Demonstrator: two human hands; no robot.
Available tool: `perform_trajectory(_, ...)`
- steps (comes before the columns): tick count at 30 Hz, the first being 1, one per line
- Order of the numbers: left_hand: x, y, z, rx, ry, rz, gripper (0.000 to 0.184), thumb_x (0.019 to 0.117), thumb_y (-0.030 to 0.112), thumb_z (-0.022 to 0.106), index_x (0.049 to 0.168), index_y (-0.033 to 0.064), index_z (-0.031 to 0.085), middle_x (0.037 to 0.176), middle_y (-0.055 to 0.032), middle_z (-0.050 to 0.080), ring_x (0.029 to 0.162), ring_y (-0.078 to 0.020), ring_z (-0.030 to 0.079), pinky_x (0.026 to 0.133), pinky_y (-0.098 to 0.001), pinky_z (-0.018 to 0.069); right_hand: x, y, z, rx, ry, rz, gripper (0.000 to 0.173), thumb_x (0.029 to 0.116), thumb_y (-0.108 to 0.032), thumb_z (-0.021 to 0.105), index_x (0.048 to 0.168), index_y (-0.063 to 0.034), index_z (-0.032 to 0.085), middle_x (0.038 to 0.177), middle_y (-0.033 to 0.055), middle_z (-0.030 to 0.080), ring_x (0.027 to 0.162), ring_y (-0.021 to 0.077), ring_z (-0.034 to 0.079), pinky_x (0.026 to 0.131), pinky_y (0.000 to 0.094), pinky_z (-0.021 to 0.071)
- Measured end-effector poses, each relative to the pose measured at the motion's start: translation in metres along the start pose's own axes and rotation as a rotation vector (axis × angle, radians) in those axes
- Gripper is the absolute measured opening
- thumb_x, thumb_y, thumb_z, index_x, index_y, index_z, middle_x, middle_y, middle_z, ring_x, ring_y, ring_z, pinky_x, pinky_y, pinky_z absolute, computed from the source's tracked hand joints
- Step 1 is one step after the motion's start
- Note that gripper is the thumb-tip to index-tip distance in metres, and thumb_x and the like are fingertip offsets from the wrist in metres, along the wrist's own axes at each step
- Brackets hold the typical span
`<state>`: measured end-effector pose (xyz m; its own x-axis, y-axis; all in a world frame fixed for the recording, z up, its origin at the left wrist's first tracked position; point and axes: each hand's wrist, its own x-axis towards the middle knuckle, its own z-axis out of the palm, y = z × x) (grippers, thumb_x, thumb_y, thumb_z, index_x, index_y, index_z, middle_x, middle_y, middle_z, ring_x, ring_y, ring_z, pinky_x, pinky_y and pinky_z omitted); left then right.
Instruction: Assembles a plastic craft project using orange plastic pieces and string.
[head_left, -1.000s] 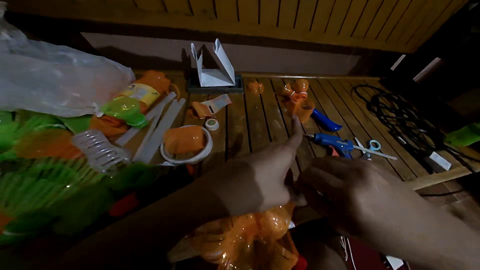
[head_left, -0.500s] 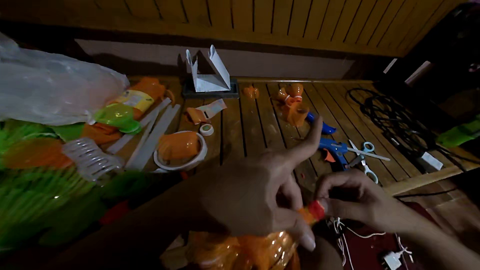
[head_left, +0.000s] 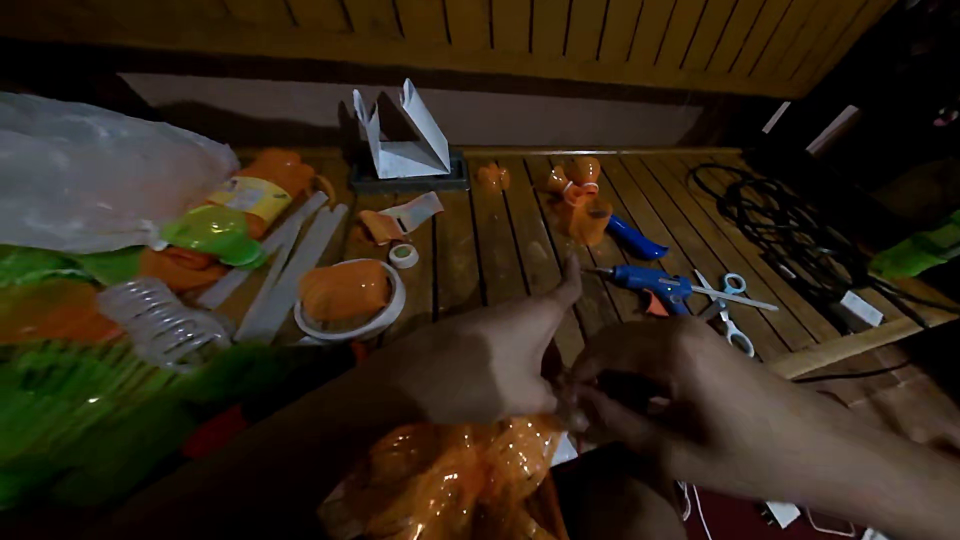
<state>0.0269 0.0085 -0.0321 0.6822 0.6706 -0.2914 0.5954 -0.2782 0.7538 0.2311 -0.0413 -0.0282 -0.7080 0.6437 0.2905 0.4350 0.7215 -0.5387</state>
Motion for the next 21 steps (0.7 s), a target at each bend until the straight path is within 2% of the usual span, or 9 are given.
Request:
perform_trajectory(2,-0.004,0.001,-0.001,-0.091,-0.001,0.01,0.118,0.0832,0.006,0.077,0.164,0.013,-0.009,0.077,0.0007,0.06,0.064,-0.0002,0.059,0.059,-0.0172,0.0498,-0.012,0.0,0.009,-0.264,0.091,-0.164,0.018,0.1006,-0.013,0.055,0.099,-0.0029,0.07,0.077,0.0086,0.066,0.067,0.0155,0.063,0.059,0.0252,0.0508)
perform_trajectory(4,-0.008,0.002,-0.005,-0.224,-0.026,0.033,0.116,0.0859,0.004,0.075,0.163,0.0138,-0.011,0.073,0.005,0.062,0.061,0.0042,0.061,0.057,-0.0114,0.0501,-0.025,0.004,0.014,-0.387,0.161,-0.22,0.017,0.1011,-0.011,0.052,0.099,-0.004,0.068,0.075,0.0087,0.063,0.065,0.0186,0.06,0.057,0.0261,0.0476)
perform_trajectory(6,-0.011,0.003,-0.006,-0.247,-0.014,0.079,0.119,0.0857,0.014,0.08,0.164,0.0151,-0.009,0.072,0.0069,0.064,0.062,0.0052,0.062,0.057,-0.0098,0.05,-0.037,0.013,0.016,-0.332,0.203,-0.202,0.019,0.102,-0.012,0.051,0.097,-0.0031,0.067,0.075,0.009,0.062,0.067,0.015,0.058,0.061,0.0209,0.0473)
perform_trajectory(8,-0.013,0.005,-0.006,-0.248,-0.007,0.134,0.121,0.084,0.019,0.082,0.165,0.0182,-0.008,0.071,0.0089,0.066,0.064,0.0052,0.064,0.058,-0.0092,0.0511,-0.046,0.024,0.019,-0.094,0.228,-0.149,0.021,0.1032,-0.013,0.054,0.098,0.001,0.068,0.076,0.0082,0.063,0.066,0.0046,0.056,0.063,0.0114,0.0455)
perform_trajectory(11,-0.015,0.009,-0.004,-0.231,-0.04,0.219,0.124,0.082,0.023,0.085,0.164,0.0195,-0.008,0.073,0.0127,0.068,0.065,0.0068,0.065,0.059,-0.0085,0.0527,-0.052,0.036,0.024,0.404,0.167,-0.034,0.019,0.1034,-0.013,0.058,0.097,0.0025,0.066,0.076,-0.0011,0.061,0.068,-0.0098,0.05,0.062,0.0043,0.04)
perform_trajectory(14,-0.018,0.011,0.002,-0.182,-0.116,0.318,0.124,0.0824,0.027,0.084,0.164,0.0152,-0.01,0.079,0.0141,0.068,0.067,0.0113,0.062,0.06,-0.0063,0.0512,-0.045,0.044,0.012,0.722,-0.114,0.145,0.013,0.1025,-0.016,0.059,0.098,-0.0089,0.068,0.084,-0.016,0.066,0.074,-0.0152,0.054,0.065,0.0044,0.0438)
perform_trajectory(17,-0.018,0.009,0.009,-0.141,-0.157,0.406,0.121,0.0822,0.025,0.083,0.163,0.0046,-0.004,0.08,0.0098,0.071,0.066,0.0093,0.063,0.061,-0.008,0.0523,-0.021,0.042,-0.005,0.707,-0.305,0.319,0.014,0.1008,-0.014,0.058,0.091,-0.0145,0.068,0.076,-0.0197,0.063,0.062,-0.0144,0.05,0.053,0.0064,0.0396)
perform_trajectory(19,-0.016,0.006,0.012,-0.117,-0.161,0.413,0.118,0.0826,0.025,0.083,0.162,0.0011,-0.001,0.088,0.0054,0.072,0.071,0.0078,0.065,0.064,-0.0093,0.0539,-0.004,0.034,-0.011,0.663,-0.298,0.345,0.018,0.1008,-0.012,0.057,0.085,-0.0152,0.066,0.07,-0.0177,0.058,0.058,-0.0121,0.048,0.051,0.0077,0.0381)
perform_trajectory(21,-0.014,0.005,0.013,-0.102,-0.14,0.357,0.119,0.0841,0.026,0.083,0.163,0.0045,-0.004,0.102,-0.0002,0.069,0.075,0.0083,0.064,0.067,-0.009,0.0539,0.007,0.023,-0.016,0.603,-0.226,0.353,0.02,0.0985,-0.01,0.059,0.08,-0.0158,0.063,0.066,-0.0167,0.056,0.058,-0.0117,0.049,0.051,0.008,0.0391)
